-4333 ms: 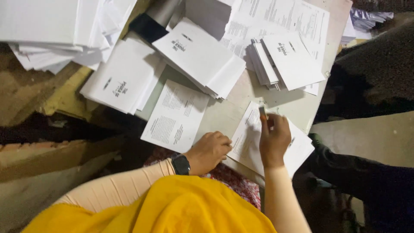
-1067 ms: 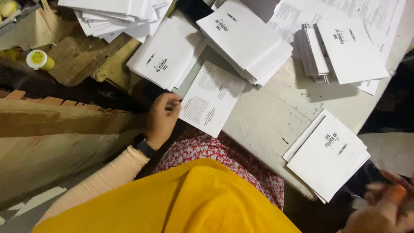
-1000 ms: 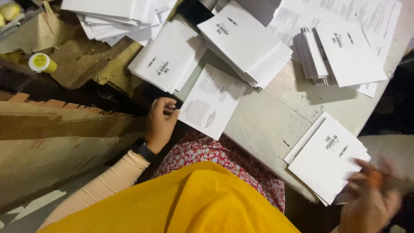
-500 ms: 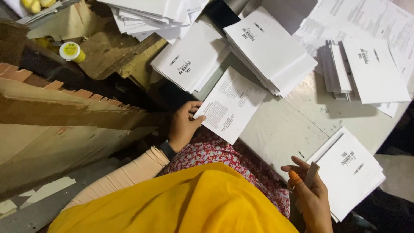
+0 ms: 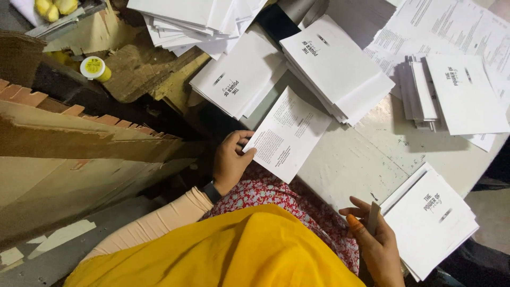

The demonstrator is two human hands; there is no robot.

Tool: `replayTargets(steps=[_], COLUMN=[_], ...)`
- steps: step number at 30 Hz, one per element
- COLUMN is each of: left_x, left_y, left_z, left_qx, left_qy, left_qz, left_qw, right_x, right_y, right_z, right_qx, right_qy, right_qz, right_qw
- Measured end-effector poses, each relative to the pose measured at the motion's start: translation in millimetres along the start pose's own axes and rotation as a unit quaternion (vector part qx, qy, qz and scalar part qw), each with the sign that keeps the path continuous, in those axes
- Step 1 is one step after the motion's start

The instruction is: Folding printed paper sheets into booklets and organizing them into neat stacks on a production table.

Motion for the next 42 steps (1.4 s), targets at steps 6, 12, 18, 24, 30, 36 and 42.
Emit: replayTargets(steps=[6,12,18,24,30,36,42], left_x=[-4,-18,-26,-32,-43,-45,-46], left_y=[4,7,31,48,57,42,66], left_z=[-3,-11,-6,16,86,131,115], left_qx=[-0.036,-0.137,-0.168,-0.219,-0.255,-0.23,-0.197], left_qy=[-0.009,-0.017,-0.035,-0.109,-0.2,-0.261,-0.243], left_qz=[-0.033,-0.09,-0.087,-0.075,-0.134,-0.163,-0.158], left_qw=[0.999,0.986,0.981,0.967,0.936,0.923,0.936], right_x=[7,-13,-38,-31,-13,2,52], right_y=[14,4,-12,8,57,114,175], right_z=[-13,-26,-64,-124,-154,-176,-194], right_qx=[-0.029,-0.033,0.068,0.095,0.184,0.156,0.104], right_qy=[-0.01,0.125,0.281,0.365,0.384,0.451,0.416], right_qz=[-0.035,-0.26,-0.413,-0.377,-0.168,-0.091,-0.054], right_qw=[0.999,0.957,0.864,0.846,0.889,0.874,0.902])
Point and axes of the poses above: each hand's wrist, its own x-axis towards the middle knuckle, its own z-axis out of the palm, y = z × x, the point moved 4 cm from there along x, towards the middle knuckle, and after that the axes turned 2 degrees about y, right-handed, at the moved point
